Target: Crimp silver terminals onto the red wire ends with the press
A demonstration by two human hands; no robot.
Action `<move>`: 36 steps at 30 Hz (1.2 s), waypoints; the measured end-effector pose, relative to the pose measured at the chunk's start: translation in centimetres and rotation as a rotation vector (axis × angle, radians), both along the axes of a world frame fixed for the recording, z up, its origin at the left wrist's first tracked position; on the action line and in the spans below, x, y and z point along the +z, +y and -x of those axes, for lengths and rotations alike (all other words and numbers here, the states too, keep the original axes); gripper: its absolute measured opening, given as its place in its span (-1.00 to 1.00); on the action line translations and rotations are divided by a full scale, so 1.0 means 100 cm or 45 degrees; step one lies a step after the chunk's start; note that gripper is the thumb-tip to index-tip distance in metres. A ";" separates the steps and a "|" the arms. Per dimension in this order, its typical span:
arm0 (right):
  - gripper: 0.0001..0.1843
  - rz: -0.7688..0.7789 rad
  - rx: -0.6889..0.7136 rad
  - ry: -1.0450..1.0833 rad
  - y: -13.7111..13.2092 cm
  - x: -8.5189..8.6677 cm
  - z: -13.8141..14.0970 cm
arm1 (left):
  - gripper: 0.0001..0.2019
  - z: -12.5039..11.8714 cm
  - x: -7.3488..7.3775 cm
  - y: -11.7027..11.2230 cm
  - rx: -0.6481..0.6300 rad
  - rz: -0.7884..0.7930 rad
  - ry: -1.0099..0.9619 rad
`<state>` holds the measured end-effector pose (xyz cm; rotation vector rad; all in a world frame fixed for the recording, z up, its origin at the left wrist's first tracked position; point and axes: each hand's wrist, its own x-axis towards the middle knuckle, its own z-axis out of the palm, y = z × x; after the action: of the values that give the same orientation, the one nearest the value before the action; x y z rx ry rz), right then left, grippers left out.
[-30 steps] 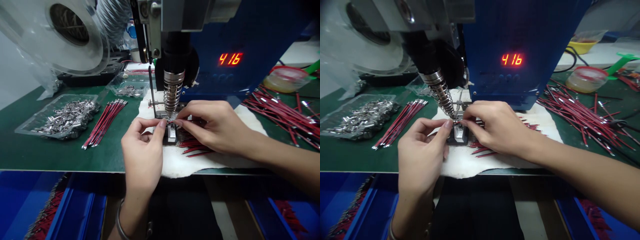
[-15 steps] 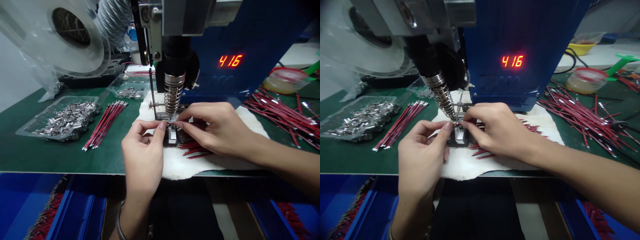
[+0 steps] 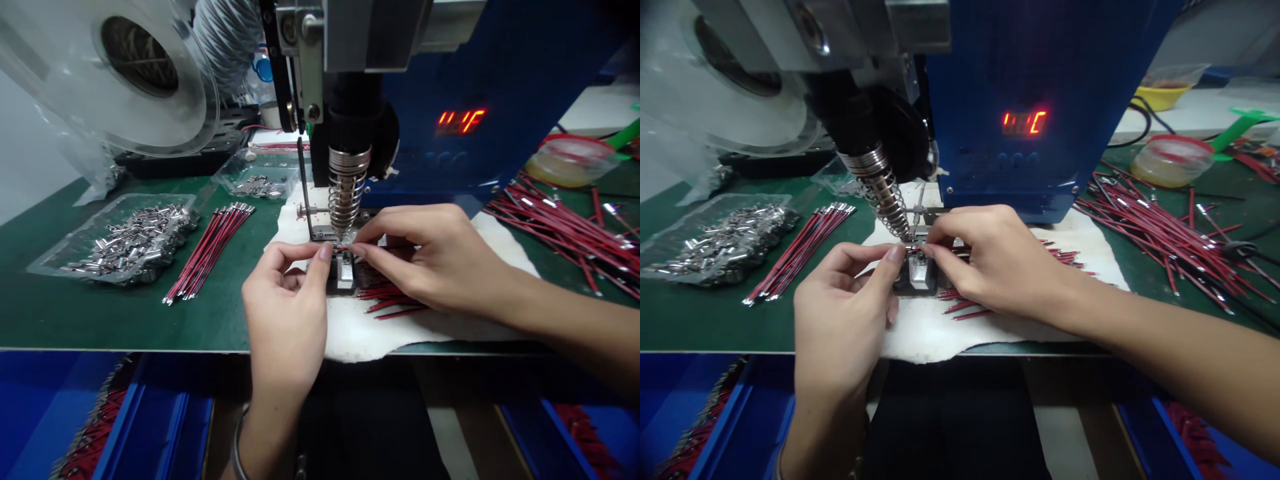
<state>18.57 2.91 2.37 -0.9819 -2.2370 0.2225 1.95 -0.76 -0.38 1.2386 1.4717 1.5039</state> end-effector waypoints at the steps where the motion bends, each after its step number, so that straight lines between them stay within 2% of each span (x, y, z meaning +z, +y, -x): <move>1: -0.89 0.002 -0.001 0.000 0.000 0.000 0.000 | -0.81 0.000 0.000 0.000 0.002 -0.004 0.003; 36: -0.88 -0.018 0.005 0.006 0.000 0.000 0.001 | -0.85 0.000 -0.001 0.001 0.026 -0.026 0.050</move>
<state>18.50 2.91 2.38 -0.9685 -2.2337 0.2104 1.95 -0.63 -0.49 1.2754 1.5026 1.5192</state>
